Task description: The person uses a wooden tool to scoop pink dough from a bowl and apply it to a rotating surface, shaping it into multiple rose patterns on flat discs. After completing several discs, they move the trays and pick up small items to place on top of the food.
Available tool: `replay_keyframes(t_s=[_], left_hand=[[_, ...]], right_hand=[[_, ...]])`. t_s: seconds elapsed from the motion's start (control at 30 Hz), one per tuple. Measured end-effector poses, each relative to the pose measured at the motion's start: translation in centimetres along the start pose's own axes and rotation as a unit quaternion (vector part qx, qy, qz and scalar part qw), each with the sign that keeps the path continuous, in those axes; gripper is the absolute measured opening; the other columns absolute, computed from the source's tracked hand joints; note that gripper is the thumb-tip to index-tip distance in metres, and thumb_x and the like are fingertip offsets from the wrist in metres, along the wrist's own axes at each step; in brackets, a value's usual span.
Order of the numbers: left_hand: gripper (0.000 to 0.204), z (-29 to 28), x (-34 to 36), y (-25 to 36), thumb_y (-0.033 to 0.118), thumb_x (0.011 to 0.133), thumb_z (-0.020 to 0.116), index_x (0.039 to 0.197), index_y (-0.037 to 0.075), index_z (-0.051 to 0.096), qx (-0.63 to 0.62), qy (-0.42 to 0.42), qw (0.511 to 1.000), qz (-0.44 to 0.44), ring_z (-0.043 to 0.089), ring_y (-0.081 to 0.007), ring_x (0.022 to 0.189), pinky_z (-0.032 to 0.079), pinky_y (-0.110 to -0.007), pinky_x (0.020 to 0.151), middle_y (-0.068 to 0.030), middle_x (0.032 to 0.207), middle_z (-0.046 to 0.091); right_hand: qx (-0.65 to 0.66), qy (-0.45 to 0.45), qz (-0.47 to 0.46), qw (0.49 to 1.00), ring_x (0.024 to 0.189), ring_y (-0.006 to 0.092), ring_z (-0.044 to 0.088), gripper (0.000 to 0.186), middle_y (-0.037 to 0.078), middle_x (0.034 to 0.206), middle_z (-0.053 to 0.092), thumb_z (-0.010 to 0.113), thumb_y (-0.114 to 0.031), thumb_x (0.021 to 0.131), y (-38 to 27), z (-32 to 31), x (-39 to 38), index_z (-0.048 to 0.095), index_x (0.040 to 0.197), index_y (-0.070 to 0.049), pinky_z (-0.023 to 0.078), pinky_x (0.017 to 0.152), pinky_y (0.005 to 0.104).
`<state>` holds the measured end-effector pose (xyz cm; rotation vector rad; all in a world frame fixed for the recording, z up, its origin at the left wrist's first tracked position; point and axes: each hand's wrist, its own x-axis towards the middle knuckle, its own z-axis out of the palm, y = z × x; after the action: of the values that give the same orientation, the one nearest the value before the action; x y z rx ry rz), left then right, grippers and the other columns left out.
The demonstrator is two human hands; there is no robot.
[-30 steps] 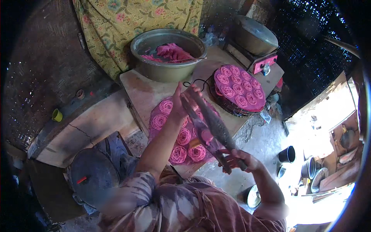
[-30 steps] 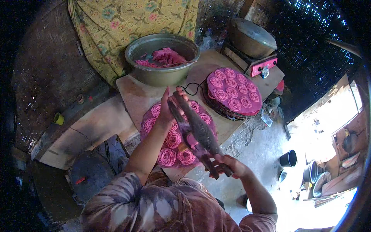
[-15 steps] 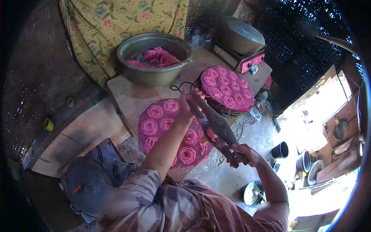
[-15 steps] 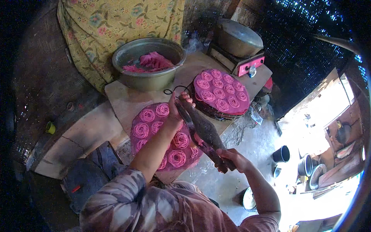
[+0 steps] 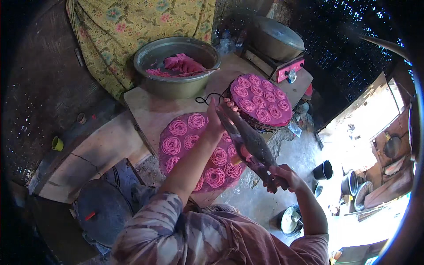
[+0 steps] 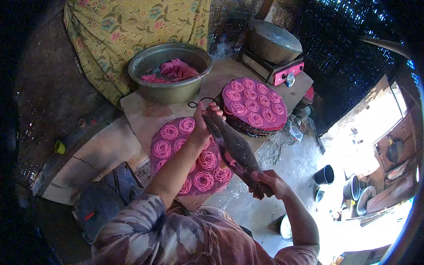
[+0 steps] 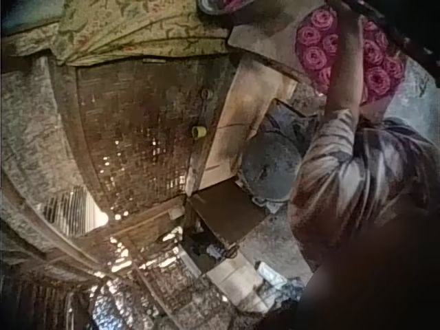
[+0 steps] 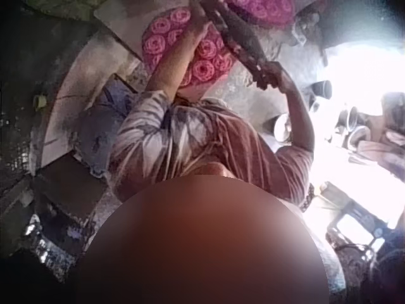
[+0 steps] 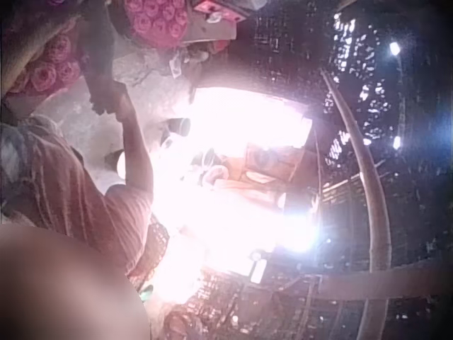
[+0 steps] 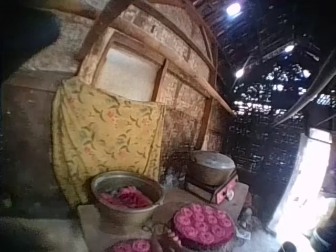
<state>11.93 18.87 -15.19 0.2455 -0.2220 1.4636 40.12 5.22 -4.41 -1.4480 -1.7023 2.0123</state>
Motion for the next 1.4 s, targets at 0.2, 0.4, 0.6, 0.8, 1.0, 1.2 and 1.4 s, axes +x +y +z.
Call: replay_keyframes(t_s=[0.2, 0.4, 0.6, 0.8, 1.0, 1.2, 1.4], left_hand=[[0.052, 0.1, -2.2, -1.0, 0.059, 0.091, 0.035, 0.086, 0.011, 0.053, -0.032, 0.044, 0.999, -0.001, 0.052, -0.0214, 0.073, 0.042, -0.039, 0.07, -0.0019, 0.074, 0.052], [0.052, -3.7, -1.3, -2.1, 0.061, 0.088, 0.037, 0.085, 0.012, 0.052, -0.071, 0.014, 0.997, -0.001, 0.051, -0.0203, 0.072, 0.042, -0.038, 0.07, -0.0015, 0.073, 0.051], [0.04, -3.0, -1.7, 1.3, 0.053, 0.091, 0.044, 0.081, 0.016, 0.055, 0.022, 0.007, 1.0, 0.014, 0.054, -0.0157, 0.068, 0.041, -0.037, 0.068, 0.0038, 0.07, 0.053], [0.043, 9.8, -1.7, 6.5, 0.055, 0.089, 0.046, 0.075, 0.017, 0.058, 0.04, -0.175, 0.982, -0.054, 0.049, -0.0134, 0.06, 0.038, -0.03, 0.062, 0.0041, 0.065, 0.052], [0.065, 19.5, -8.2, 14.0, 0.063, 0.093, 0.022, 0.06, 0.012, 0.047, 0.242, -0.204, 0.944, -0.092, 0.041, -0.0161, 0.039, 0.038, -0.031, 0.046, -0.0036, 0.047, 0.048], [0.077, 23.6, -13.7, 10.2, 0.066, 0.091, 0.022, 0.095, 0.0, 0.061, 0.317, -0.263, 0.895, -0.172, 0.052, -0.0232, 0.048, 0.046, -0.037, 0.045, -0.0102, 0.057, 0.054], [0.075, 22.5, -18.4, 7.3, 0.069, 0.088, 0.028, 0.06, 0.004, 0.052, 0.449, 0.041, 0.871, -0.195, 0.046, -0.0178, 0.044, 0.044, -0.031, 0.045, -0.0072, 0.05, 0.049]], right_hand=[[0.029, -0.009, 0.008, 0.999, 0.057, 0.018, 0.063, 0.049, 0.011, 0.072, 0.064, 0.055, -0.044, 0.089, -0.3, -0.2, -1.8, 0.063, 0.087, 0.004, 0.049, 0.05, 0.0292], [-0.034, 0.015, 0.028, 0.999, 0.057, 0.0169, 0.063, 0.045, 0.01, 0.069, 0.064, 0.059, -0.043, 0.087, 0.5, -1.4, -0.4, 0.063, 0.086, 0.002, 0.049, 0.048, 0.0278], [-0.012, -0.001, -0.01, 1.0, 0.06, 0.0152, 0.063, 0.048, 0.008, 0.075, 0.064, 0.056, -0.048, 0.089, 2.8, 0.3, 3.2, 0.061, 0.092, -0.001, 0.049, 0.051, 0.0272], [0.029, -0.067, -0.228, 0.971, 0.089, 0.0169, 0.061, 0.066, 0.011, 0.103, 0.063, 0.041, -0.057, 0.092, 1.2, 1.3, -0.8, 0.049, 0.127, -0.001, 0.049, 0.077, 0.0295], [0.085, 0.112, -0.24, 0.96, 0.098, 0.0182, 0.058, 0.056, 0.011, 0.113, 0.06, 0.043, -0.044, 0.097, 8.1, 1.8, -6.9, 0.046, 0.132, -0.001, 0.045, 0.09, 0.0337], [0.132, 0.548, -0.127, 0.817, 0.076, 0.0095, 0.061, 0.037, 0.004, 0.09, 0.067, 0.058, -0.033, 0.092, 22.8, 4.7, -17.7, 0.063, 0.112, -0.003, 0.049, 0.068, 0.0265], [-0.094, 0.679, 0.419, 0.596, 0.119, 0.0377, 0.046, 0.088, 0.024, 0.132, 0.045, 0.069, -0.055, 0.072, 32.9, 13.0, -30.9, 0.038, 0.135, -0.002, 0.04, 0.094, 0.0451]])
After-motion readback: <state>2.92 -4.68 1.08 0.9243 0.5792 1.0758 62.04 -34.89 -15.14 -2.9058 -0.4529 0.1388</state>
